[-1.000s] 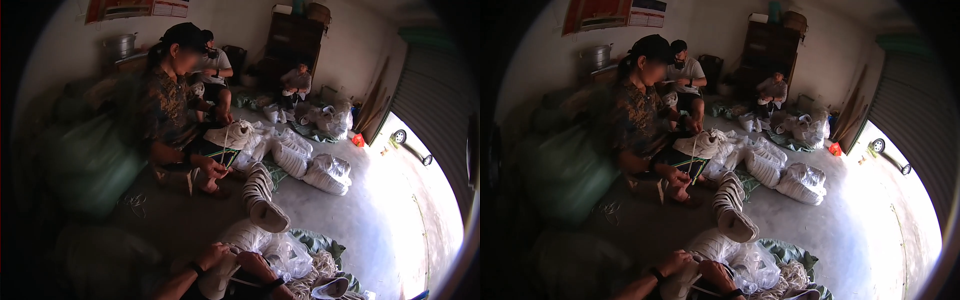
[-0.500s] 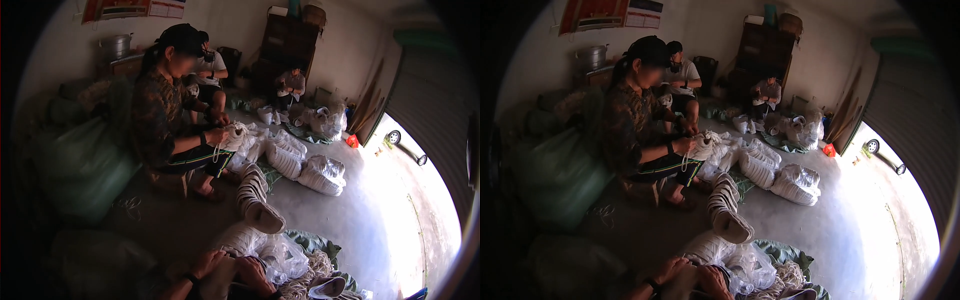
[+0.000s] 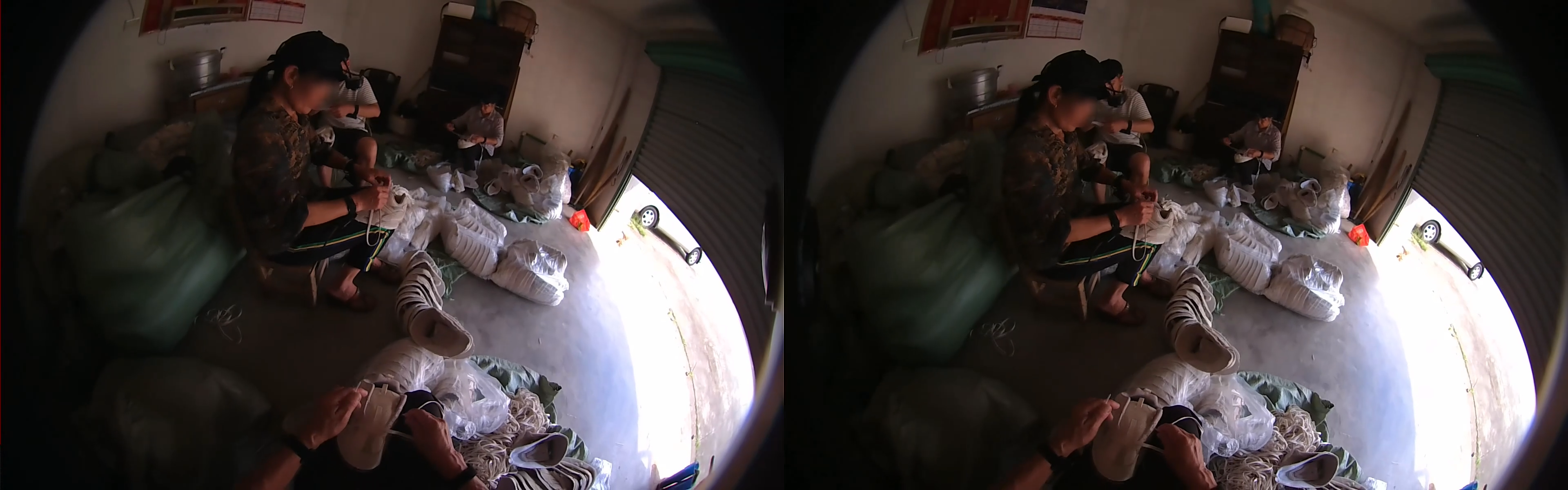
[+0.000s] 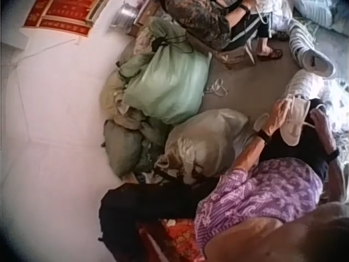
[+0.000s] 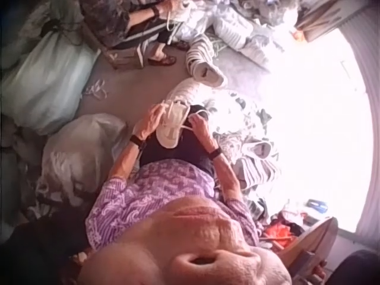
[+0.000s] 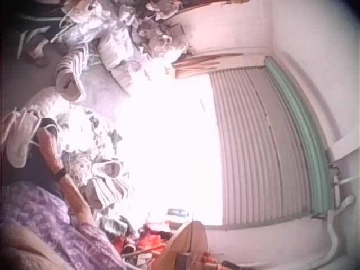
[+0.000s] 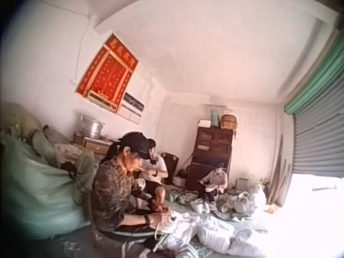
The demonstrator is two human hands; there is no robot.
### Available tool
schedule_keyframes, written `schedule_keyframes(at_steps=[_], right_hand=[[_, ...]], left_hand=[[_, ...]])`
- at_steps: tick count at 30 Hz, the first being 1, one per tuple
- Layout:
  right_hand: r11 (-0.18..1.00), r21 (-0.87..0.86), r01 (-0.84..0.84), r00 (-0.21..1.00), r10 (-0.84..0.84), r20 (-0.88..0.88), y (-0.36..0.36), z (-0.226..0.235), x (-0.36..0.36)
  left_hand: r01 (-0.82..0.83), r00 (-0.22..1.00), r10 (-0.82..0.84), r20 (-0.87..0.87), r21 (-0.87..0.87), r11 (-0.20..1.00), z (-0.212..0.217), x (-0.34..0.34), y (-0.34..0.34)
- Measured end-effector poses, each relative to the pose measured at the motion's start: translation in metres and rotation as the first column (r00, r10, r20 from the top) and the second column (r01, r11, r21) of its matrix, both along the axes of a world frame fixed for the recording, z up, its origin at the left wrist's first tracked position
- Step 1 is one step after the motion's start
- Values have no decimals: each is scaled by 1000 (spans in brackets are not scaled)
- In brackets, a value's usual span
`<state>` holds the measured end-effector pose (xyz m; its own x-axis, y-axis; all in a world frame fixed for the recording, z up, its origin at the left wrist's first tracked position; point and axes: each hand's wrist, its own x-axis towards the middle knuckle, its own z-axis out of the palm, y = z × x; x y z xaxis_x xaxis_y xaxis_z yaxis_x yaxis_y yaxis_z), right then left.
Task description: The recorder is threading laces into a shoe while sitting with other workers.
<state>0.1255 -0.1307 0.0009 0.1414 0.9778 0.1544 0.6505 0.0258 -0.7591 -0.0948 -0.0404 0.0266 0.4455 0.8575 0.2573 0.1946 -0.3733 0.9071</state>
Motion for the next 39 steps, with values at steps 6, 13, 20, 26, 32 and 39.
schedule_keyframes(at_steps=[6,13,20,26,32,39], right_hand=[[986,162,25,997,-37,70,-6,36,-12],[985,151,83,966,-43,-254,-25,68,-36],[1000,-9,5,691,-10,-722,-28,63,-35],[998,-48,-48,352,-28,-935,-18,70,-43],[997,-35,-70,165,-23,-986,-22,49,-46],[1000,-15,20,343,-21,-939,-17,52,-53]], left_hand=[[134,987,-113,110,-201,970,23,13,-27],[307,949,-269,163,-306,901,33,26,-56],[374,925,-261,278,-526,764,16,34,-52],[390,921,-324,217,-545,742,52,36,-47],[379,925,-294,240,-643,666,52,33,-51],[278,960,-239,148,-379,882,30,30,-50]])
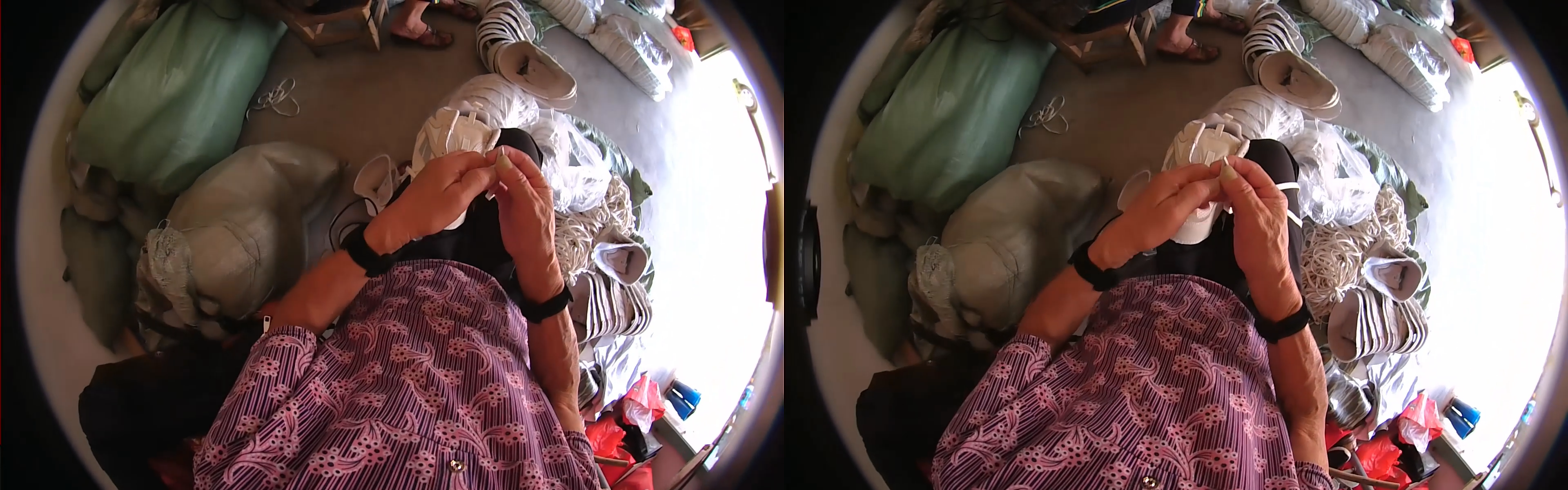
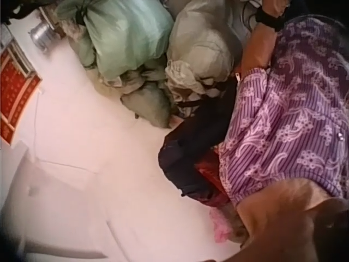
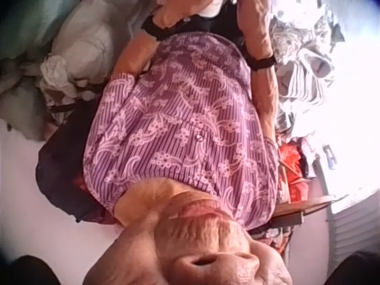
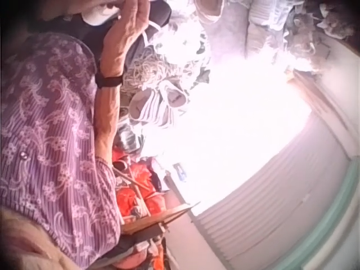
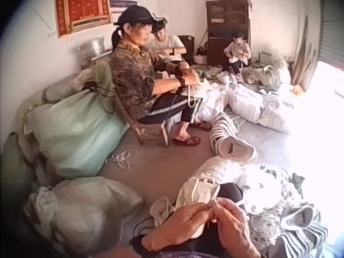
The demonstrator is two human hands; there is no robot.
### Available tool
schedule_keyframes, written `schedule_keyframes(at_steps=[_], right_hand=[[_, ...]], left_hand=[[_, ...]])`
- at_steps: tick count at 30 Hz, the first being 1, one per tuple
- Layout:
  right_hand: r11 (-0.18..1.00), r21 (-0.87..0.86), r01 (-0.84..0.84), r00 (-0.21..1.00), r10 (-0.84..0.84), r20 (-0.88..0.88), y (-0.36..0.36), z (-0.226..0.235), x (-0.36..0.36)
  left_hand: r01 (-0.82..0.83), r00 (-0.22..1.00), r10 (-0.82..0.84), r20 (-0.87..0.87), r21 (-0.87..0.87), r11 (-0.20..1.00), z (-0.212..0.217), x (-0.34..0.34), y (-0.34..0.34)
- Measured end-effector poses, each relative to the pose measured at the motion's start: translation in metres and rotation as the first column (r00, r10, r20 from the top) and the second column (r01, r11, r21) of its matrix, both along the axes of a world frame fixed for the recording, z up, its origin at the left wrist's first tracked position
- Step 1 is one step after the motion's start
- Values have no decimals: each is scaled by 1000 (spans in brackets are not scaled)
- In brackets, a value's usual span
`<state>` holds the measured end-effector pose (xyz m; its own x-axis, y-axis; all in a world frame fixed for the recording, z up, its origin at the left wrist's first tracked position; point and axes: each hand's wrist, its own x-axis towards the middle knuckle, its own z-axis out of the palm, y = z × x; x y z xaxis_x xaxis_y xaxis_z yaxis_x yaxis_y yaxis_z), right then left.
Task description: The recorder is threading laces into a shoe while sitting with other workers.
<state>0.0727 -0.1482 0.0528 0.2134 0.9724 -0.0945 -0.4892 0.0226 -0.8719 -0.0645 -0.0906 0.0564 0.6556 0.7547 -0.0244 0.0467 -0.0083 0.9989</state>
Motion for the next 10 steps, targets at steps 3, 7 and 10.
schedule_keyframes(at_steps=[3,7,10], right_hand=[[999,-40,32,966,-21,257,5,9,5],[998,-66,-9,904,36,427,7,8,-2],[999,-38,-38,888,51,457,24,20,2]], left_hand=[[-147,979,182,-95,293,945,11,-2,6],[-162,980,185,-75,236,958,25,-10,19],[-201,973,229,-31,377,904,25,-9,36]])
